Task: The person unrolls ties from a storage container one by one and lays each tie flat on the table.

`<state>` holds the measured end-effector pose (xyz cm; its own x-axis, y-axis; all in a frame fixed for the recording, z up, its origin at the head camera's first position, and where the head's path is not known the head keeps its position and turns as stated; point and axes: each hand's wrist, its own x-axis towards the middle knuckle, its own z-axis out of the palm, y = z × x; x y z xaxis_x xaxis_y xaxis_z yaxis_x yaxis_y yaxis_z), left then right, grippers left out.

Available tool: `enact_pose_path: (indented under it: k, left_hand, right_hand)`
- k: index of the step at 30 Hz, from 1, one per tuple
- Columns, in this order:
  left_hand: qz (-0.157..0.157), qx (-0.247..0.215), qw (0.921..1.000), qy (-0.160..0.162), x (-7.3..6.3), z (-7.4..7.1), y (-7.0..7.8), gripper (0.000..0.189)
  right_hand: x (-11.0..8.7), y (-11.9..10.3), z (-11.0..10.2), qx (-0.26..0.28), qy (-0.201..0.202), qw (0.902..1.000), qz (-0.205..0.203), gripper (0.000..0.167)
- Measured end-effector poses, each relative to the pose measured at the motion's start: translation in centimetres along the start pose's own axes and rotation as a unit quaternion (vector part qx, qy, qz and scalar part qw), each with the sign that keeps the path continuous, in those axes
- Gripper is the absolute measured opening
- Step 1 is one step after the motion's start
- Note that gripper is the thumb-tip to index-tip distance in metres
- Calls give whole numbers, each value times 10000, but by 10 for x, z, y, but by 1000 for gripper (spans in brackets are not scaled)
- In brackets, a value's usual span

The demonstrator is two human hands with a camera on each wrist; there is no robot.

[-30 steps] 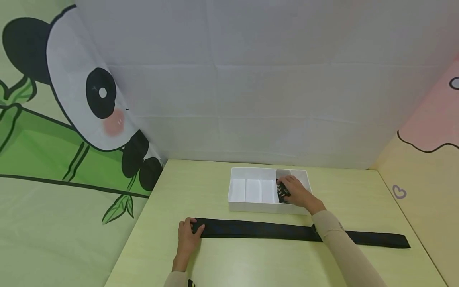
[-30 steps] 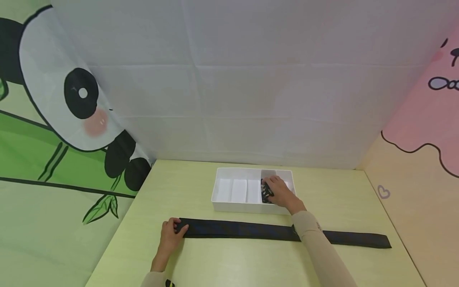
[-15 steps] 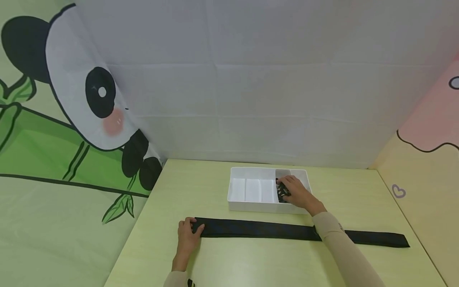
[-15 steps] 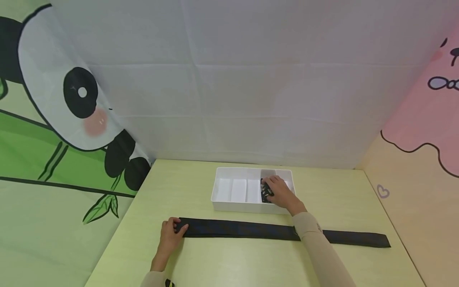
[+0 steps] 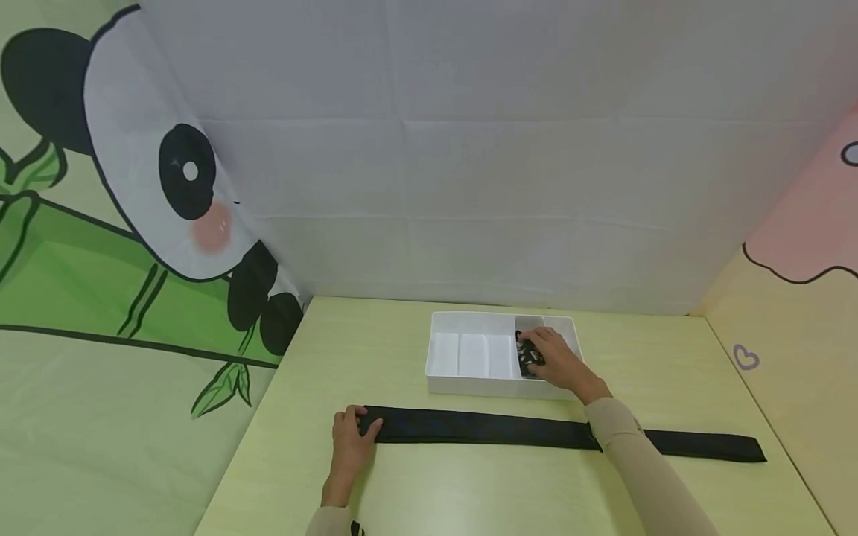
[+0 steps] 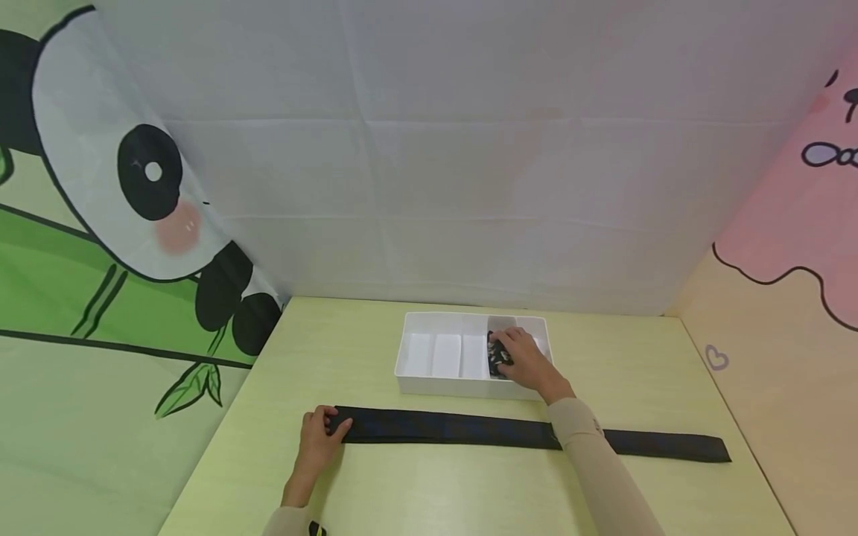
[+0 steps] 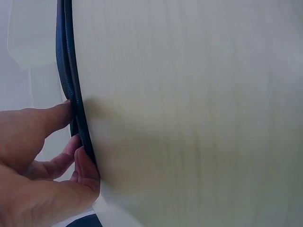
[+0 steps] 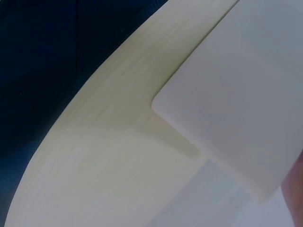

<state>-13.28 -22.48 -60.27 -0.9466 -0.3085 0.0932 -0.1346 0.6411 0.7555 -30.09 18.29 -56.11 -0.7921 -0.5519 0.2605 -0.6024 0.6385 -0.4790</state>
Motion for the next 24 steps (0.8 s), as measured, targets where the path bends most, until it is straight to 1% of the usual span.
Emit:
enact_pose_path:
  k: [6,11,17,24]
  left_hand:
    - [3,13,10000,10,1,0,-1,32]
    - [-3,11,10000,-3,2,0,0,31]
    - [-12,25,10000,-5,2,-1,2,32]
    - [-66,8,10000,-45,0,-3,4,32]
  right_hand:
    - [-2,0,1,241,149,9996,58,54]
    - [-4,-2,-2,384,124,9990,200,55]
    - [-4,-2,-2,467,53,9980,427,57]
    - [-2,-3,-5,484,171,9974,500,56]
